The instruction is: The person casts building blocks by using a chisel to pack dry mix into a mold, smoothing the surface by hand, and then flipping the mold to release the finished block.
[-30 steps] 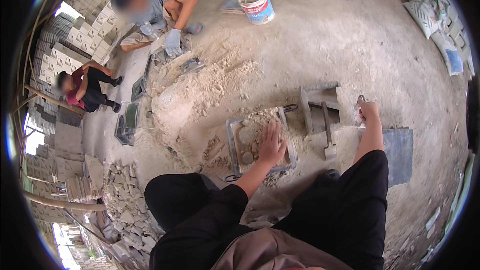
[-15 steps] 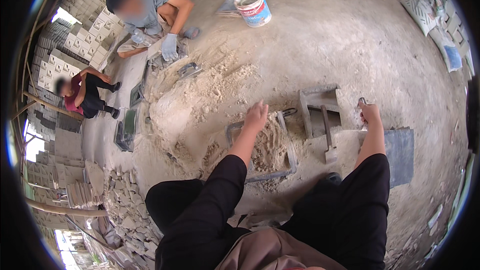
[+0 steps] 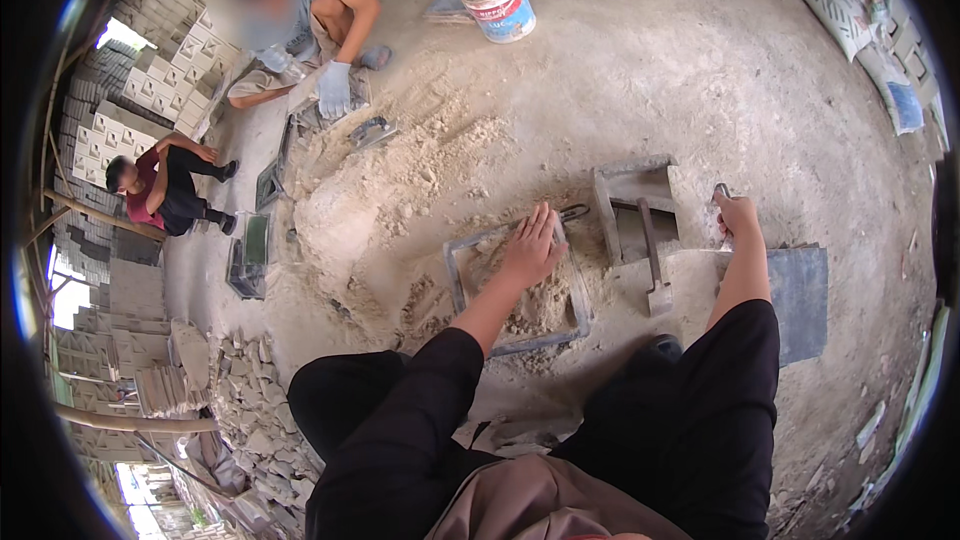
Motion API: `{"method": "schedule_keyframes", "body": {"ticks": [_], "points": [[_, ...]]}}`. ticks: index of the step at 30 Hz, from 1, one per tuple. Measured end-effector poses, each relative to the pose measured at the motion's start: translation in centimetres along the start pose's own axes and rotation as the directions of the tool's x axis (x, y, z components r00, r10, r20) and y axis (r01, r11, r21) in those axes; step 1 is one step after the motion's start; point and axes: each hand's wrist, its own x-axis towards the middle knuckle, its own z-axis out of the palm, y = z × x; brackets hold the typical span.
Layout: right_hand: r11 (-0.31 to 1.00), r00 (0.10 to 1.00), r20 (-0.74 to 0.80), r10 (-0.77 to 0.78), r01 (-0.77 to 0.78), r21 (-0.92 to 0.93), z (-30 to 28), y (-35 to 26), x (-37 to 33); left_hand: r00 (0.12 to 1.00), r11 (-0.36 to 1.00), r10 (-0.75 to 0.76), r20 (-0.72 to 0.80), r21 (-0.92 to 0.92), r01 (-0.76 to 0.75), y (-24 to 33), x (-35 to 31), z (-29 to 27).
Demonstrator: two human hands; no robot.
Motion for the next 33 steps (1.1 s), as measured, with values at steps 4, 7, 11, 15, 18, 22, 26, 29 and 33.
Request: {"method": "schedule_keyframes", "body": {"ticks": [4, 7, 11, 15, 18, 22, 26, 29, 33], "points": [[1.000, 1.000, 0.010, 0.026, -0.026, -0.010, -0.3, 0.2, 0.3, 0.985, 0.988, -0.149, -0.083, -0.053, 0.145, 1.5, -3.0, 0.0], [1.000, 1.000, 0.007, 0.017, -0.017, 0.011, -0.1, 0.1, 0.0, 0.982, 0.986, -0.164, -0.090, 0.025, 0.167, 2.2, -5.2, 0.5], [0.999, 1.000, 0.013, -0.004, 0.005, -0.035, 0.0, 0.1, 0.0, 0.990, 0.994, -0.094, -0.108, 0.052, 0.100, 2.5, -5.7, 0.6], [0.999, 1.000, 0.017, 0.013, -0.012, -0.044, 0.2, -0.1, -0.2, 0.993, 0.985, -0.083, -0.086, 0.146, 0.095, 2.5, -5.6, 0.6], [0.997, 1.000, 0.011, 0.020, -0.019, -0.073, 0.3, -0.4, -0.2, 0.993, 0.985, -0.097, -0.073, 0.134, 0.106, 2.6, -5.4, 0.6], [0.999, 1.000, 0.011, -0.002, 0.002, -0.048, 0.1, 0.3, 0.5, 0.985, 0.975, -0.163, -0.048, 0.144, 0.168, 3.0, -4.4, 0.4], [0.996, 1.000, 0.015, 0.015, -0.014, -0.083, -0.3, -0.7, -0.8, 0.957, 0.954, -0.269, -0.109, 0.103, 0.280, 3.7, -1.7, -0.8], [0.999, 1.000, 0.028, 0.006, -0.004, -0.048, 0.3, -0.6, -0.3, 0.954, 0.959, -0.263, -0.144, 0.072, 0.275, 2.4, -0.7, 0.7], [0.998, 0.999, 0.029, 0.033, -0.031, -0.049, 0.2, 0.0, 0.2, 0.960, 0.970, -0.193, -0.204, 0.110, 0.218, 2.7, -1.1, 2.5]]}}
